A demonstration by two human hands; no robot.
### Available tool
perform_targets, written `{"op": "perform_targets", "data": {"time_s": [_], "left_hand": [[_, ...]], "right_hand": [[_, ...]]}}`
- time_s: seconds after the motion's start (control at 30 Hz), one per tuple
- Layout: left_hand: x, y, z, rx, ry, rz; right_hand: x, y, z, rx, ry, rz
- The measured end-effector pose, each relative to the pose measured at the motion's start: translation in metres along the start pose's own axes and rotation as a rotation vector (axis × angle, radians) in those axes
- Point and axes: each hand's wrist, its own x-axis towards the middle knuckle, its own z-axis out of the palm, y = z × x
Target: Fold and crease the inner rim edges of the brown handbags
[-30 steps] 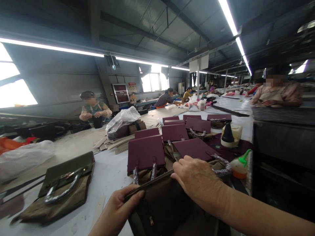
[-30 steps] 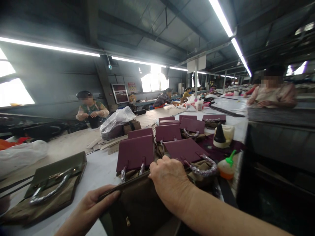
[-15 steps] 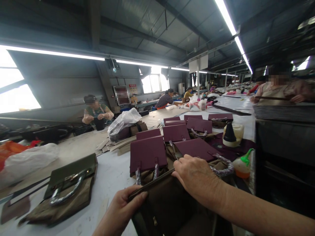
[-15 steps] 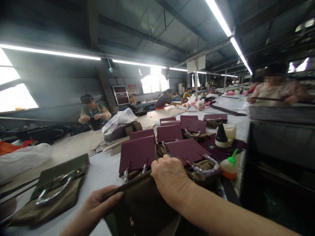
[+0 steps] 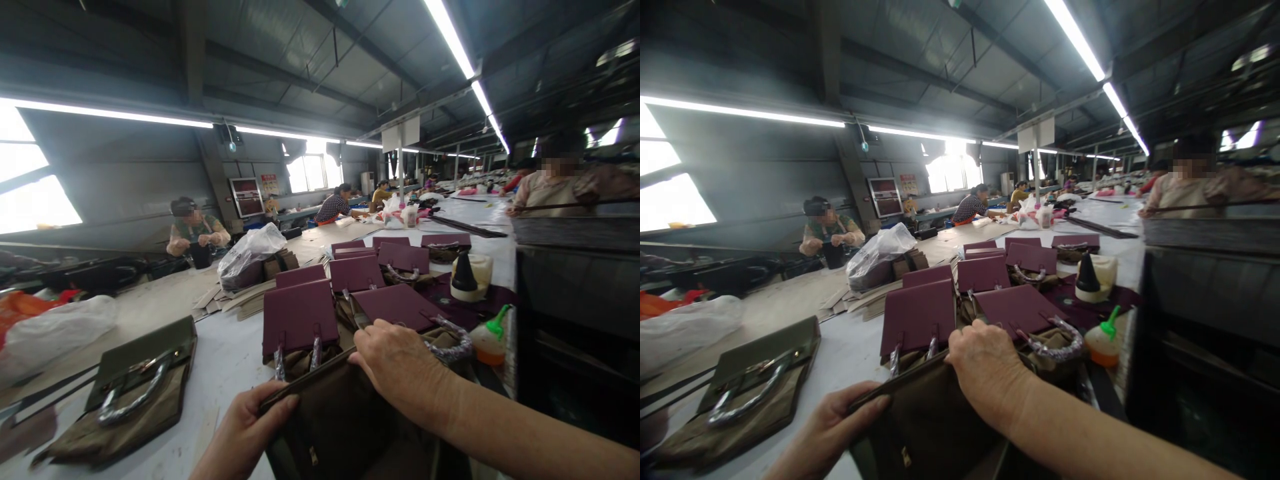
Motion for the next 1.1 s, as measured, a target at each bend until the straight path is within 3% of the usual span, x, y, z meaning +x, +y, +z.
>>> {"op": "perform_targets", "data": {"time_s": [0.83,1.1], "left_hand": [[-0.0042,-0.0012,0.0042,-0.004,0.033,0.017],[-0.0069,0.0028,0.0038,-0.036,-0.026,0.010]], "right_hand": [[-0.0008,0.0004,0.0023,0.019,0.000,0.007],[0.0006,-0.0029,0.0017,-0.018,0.051,0.022]]}}
